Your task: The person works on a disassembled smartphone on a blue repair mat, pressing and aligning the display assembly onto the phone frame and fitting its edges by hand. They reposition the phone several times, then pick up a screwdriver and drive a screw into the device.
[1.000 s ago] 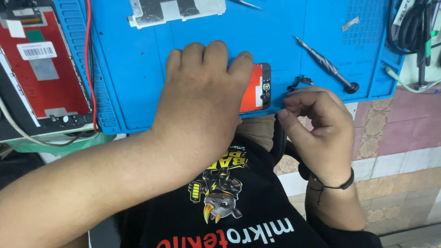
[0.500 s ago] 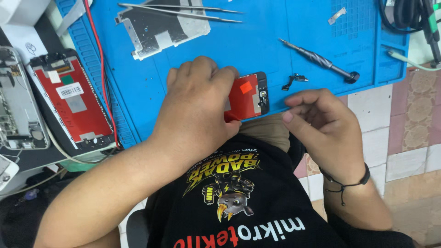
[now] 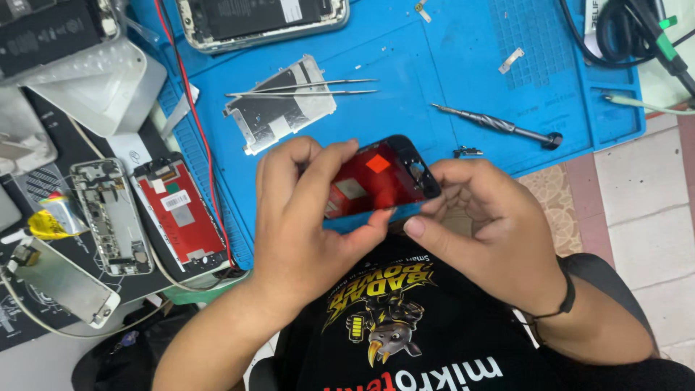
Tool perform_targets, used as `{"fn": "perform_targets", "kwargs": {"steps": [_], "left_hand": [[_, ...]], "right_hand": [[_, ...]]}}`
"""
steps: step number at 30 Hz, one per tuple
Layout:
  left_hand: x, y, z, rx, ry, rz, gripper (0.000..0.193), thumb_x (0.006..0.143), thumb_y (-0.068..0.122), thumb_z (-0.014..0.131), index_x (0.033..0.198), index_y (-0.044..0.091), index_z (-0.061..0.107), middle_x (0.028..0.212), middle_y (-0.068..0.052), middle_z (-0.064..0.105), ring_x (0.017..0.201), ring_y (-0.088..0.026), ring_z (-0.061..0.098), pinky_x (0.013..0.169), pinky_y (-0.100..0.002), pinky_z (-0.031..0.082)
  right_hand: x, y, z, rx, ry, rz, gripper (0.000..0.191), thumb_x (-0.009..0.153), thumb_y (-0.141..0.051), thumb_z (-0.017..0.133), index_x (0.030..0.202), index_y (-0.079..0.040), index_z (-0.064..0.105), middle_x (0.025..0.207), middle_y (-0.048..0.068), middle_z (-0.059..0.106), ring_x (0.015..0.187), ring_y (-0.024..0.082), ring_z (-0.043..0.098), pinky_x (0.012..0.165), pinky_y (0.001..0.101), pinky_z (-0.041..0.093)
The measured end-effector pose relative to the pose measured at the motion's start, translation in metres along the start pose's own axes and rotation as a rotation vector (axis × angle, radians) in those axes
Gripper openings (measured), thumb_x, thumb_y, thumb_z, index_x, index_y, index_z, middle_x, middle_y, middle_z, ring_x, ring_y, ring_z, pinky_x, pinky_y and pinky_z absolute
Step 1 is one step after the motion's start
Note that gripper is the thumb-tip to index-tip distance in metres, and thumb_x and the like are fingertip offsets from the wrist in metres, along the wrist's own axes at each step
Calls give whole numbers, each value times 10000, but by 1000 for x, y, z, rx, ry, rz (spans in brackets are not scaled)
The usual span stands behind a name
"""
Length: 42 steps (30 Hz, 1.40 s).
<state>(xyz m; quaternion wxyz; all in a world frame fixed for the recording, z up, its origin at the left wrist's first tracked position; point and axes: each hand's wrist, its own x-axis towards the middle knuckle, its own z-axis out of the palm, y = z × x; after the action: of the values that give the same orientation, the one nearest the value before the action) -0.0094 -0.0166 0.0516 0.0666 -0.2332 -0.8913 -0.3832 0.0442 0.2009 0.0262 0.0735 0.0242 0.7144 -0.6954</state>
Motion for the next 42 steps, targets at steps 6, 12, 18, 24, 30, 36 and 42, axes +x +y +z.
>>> {"fn": "perform_targets", "kwargs": {"steps": [6,12,18,24,30,36,42], "left_hand": [[-7,-1,-3,-48,68,32,718,780,214,990,1349,47,584,1143,-97,522,998,-229,553,864,-333,478],[-10,2,-4,19,172,125,701,787,245,977,1318,62,557,1141,-104,512,1001,-274,555,906,-392,464],[-8,4,-5,36,195,166,682,794,248,982,1298,71,559,1111,-102,505,1016,-280,545,870,-384,467],[-9,7,-4,67,208,181,669,816,239,986,1298,78,551,1106,-102,498,1007,-277,544,849,-389,471],[-8,7,-3,81,215,206,661,820,239,983,1297,88,552,1105,-97,490,993,-275,541,820,-392,464],[-7,11,-3,103,220,221,677,837,233,983,1328,115,532,1135,-85,482,1007,-272,540,820,-400,458],[-5,12,-3,117,235,248,707,809,218,972,1332,137,502,1134,-82,464,990,-273,539,859,-439,464]], "right_hand": [[3,-25,9,-339,105,-140,377,797,-75,867,1103,-13,656,964,60,674,824,115,705,722,253,577],[2,-38,13,-474,169,-306,391,775,-131,882,1086,-34,665,995,95,718,837,174,724,732,286,560],[1,-41,16,-457,209,-385,388,810,-137,884,1113,-38,663,1039,93,731,893,179,741,762,278,578],[-2,-42,15,-520,241,-376,362,788,-131,899,1060,-43,676,984,96,727,830,180,734,705,281,567],[-3,-43,13,-513,250,-372,317,811,-101,886,1040,-45,673,972,92,728,820,173,736,694,273,566],[-4,-44,9,-489,229,-395,308,818,-90,878,1036,-48,665,971,90,729,831,172,738,711,271,570],[-3,-45,6,-484,212,-415,315,806,-97,880,1020,-41,656,962,100,730,828,176,742,712,271,576]]}}
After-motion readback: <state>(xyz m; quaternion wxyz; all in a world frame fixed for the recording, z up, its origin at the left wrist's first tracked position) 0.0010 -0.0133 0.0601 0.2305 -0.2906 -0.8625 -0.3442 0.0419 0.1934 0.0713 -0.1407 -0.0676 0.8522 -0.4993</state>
